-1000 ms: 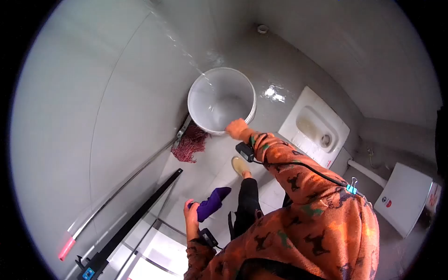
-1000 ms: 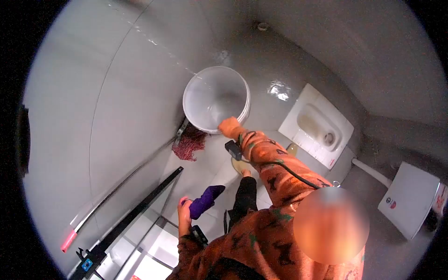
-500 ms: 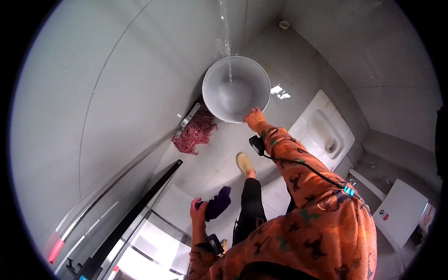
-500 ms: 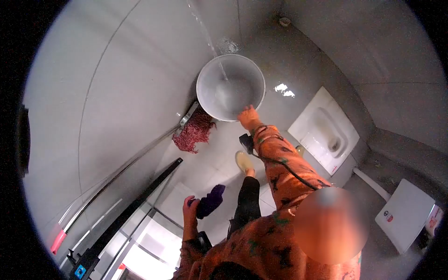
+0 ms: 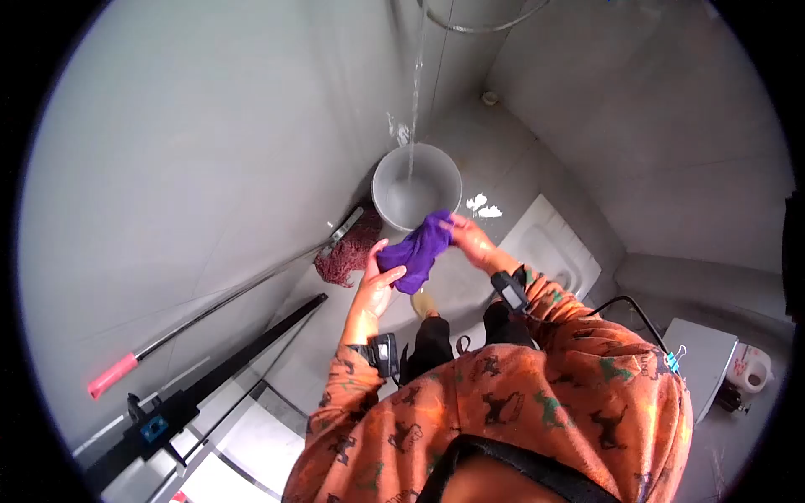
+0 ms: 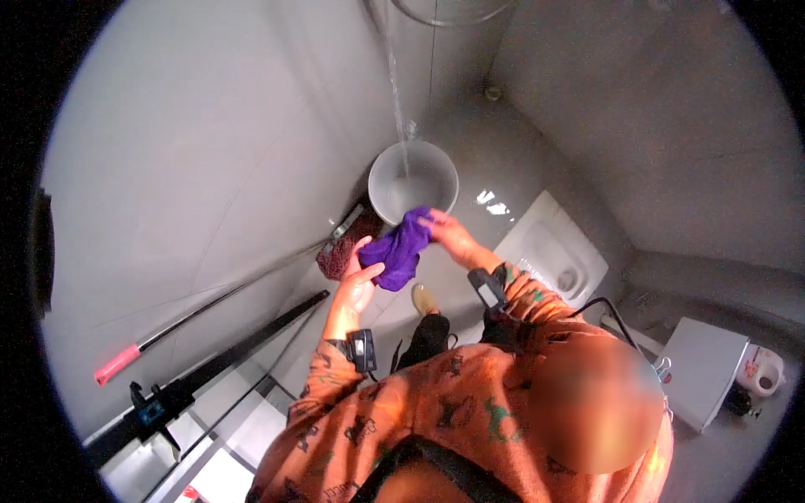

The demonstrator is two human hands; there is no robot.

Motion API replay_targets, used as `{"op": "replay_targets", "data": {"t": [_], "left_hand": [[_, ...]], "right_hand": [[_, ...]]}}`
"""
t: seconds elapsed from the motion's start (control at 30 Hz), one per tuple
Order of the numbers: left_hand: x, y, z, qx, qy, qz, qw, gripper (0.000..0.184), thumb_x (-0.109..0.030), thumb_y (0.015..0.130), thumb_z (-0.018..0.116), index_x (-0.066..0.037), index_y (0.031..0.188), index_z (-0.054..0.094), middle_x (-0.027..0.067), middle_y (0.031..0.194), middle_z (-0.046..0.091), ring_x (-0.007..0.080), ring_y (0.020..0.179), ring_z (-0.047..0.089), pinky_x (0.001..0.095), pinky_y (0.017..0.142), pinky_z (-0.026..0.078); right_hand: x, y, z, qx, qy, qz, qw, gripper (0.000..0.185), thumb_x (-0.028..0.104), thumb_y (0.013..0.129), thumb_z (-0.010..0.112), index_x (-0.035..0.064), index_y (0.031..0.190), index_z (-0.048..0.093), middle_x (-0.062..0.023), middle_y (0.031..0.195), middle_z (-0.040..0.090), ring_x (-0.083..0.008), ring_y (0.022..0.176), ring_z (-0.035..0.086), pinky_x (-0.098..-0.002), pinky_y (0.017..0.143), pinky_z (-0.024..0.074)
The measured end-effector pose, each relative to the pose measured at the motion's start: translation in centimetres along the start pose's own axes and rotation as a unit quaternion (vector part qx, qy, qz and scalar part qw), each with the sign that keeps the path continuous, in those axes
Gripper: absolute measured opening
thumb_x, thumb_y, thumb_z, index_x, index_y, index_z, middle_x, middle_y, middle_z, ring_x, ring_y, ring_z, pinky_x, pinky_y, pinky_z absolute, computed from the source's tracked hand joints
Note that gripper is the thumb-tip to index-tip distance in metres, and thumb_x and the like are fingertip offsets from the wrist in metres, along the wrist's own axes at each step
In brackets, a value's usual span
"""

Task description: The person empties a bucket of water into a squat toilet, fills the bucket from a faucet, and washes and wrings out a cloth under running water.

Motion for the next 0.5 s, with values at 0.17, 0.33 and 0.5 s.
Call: {"op": "replay_targets", "data": {"t": [0.17, 0.33, 0.5], "left_hand": [[2.9, -0.2, -3.4, 0.03, 0.173, -0.028, 0.984, 0.041, -0.01, 0.07, 0.068, 0.001, 0.105, 0.05, 0.0063, 0.094, 0.056, 0.0151, 0.089, 0.053, 0.0263, 0.083, 0.04], [3.0, 1.1, -4.4, -0.046, 0.41, 0.034, 0.91, 0.037, -0.02, 0.074, 0.063, 0.004, 0.101, 0.052, 0.0134, 0.102, 0.056, 0.0208, 0.094, 0.053, 0.0309, 0.082, 0.04], [3.7, 3.0, -6.4, -0.027, 0.581, 0.18, 0.793, 0.032, -0.02, 0.084, 0.044, -0.004, 0.111, 0.05, 0.0189, 0.111, 0.05, 0.033, 0.103, 0.047, 0.0362, 0.088, 0.038]], "right_hand": [[3.9, -1.6, 1.5, -0.04, 0.154, -0.095, 0.983, 0.028, 0.027, 0.09, 0.041, 0.0153, 0.115, 0.043, 0.0005, 0.101, 0.054, -0.0127, 0.088, 0.053, -0.0317, 0.077, 0.0439], [3.5, 0.4, 1.0, -0.085, 0.134, -0.062, 0.985, 0.028, 0.025, 0.091, 0.037, 0.0121, 0.114, 0.045, -0.0025, 0.099, 0.058, -0.0131, 0.088, 0.056, -0.0303, 0.076, 0.0451], [2.1, 1.6, 0.3, -0.092, 0.145, -0.057, 0.984, 0.028, 0.027, 0.09, 0.039, 0.0104, 0.112, 0.045, -0.0021, 0.095, 0.057, -0.014, 0.085, 0.055, -0.0309, 0.076, 0.0447]]}}
Point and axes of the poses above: each hand's wrist, its own y-axis towards the middle knuckle, its own z-axis out of the palm, x = y × z, the point moved 2 cm from there along y, towards the middle knuckle
